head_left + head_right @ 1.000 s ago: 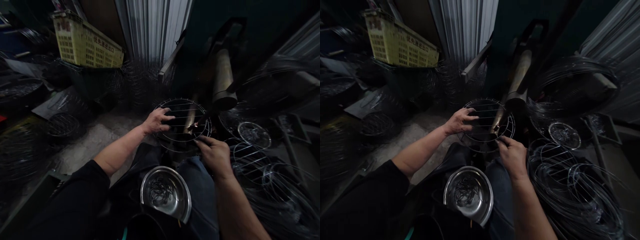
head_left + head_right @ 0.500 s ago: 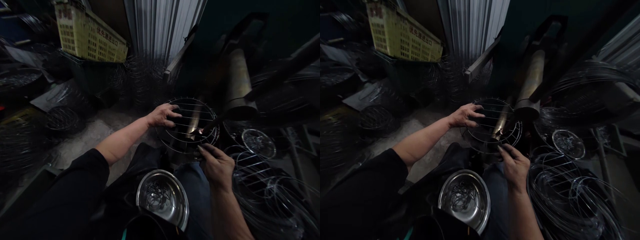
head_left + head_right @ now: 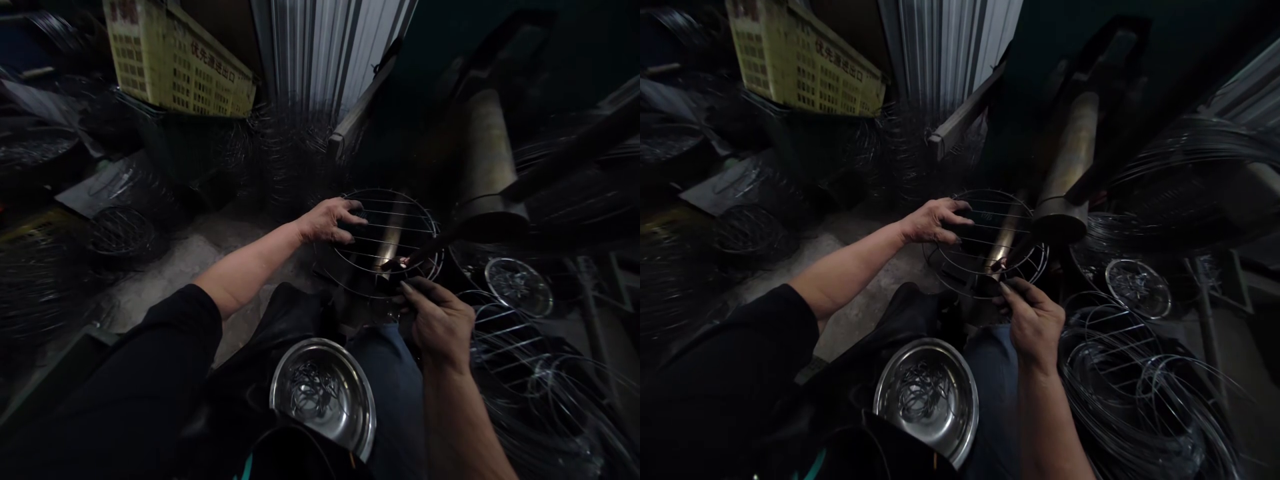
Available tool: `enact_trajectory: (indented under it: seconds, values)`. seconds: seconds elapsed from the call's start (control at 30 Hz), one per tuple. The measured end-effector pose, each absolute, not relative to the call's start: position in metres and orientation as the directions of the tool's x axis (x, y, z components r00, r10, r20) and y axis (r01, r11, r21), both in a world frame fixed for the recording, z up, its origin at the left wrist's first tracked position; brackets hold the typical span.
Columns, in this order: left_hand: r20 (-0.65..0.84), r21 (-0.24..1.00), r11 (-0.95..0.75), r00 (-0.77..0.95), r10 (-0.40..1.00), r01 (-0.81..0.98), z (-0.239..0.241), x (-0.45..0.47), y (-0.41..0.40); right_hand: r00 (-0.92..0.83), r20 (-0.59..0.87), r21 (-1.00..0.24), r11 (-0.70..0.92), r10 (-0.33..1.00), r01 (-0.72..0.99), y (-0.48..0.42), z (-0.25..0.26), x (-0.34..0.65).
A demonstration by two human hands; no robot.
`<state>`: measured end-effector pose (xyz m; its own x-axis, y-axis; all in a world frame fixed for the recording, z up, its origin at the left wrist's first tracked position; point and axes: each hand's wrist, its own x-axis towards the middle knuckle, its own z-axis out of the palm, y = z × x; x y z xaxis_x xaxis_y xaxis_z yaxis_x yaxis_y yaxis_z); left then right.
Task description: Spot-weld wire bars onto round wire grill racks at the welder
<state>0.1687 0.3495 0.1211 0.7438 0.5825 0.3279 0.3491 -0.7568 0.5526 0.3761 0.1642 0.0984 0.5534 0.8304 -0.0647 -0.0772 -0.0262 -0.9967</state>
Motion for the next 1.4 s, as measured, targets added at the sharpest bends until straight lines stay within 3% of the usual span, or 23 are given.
enact_trajectory:
  seconds: [0.67, 1.23, 1.4]
  values:
    - [0.325, 0.474, -0.802, 0.774, 0.543, 0.364, 0.127, 0.17, 0.352, 0.558, -0.09, -0.986, 0.003, 0.825, -0.164, 0.168, 0.092, 0.379]
    - [0.299, 0.537, -0.761, 0.761, 0.575, 0.364, 0.12, 0.173, 0.364, 0.594, -0.121, -0.984, -0.018, 0.795, -0.176, 0.177, 0.106, 0.375]
    - [0.306, 0.605, -0.743, 0.777, 0.549, 0.286, 0.112, 0.178, 0.367, 0.606, -0.067, -0.996, -0.022, 0.793, -0.083, 0.179, 0.108, 0.375]
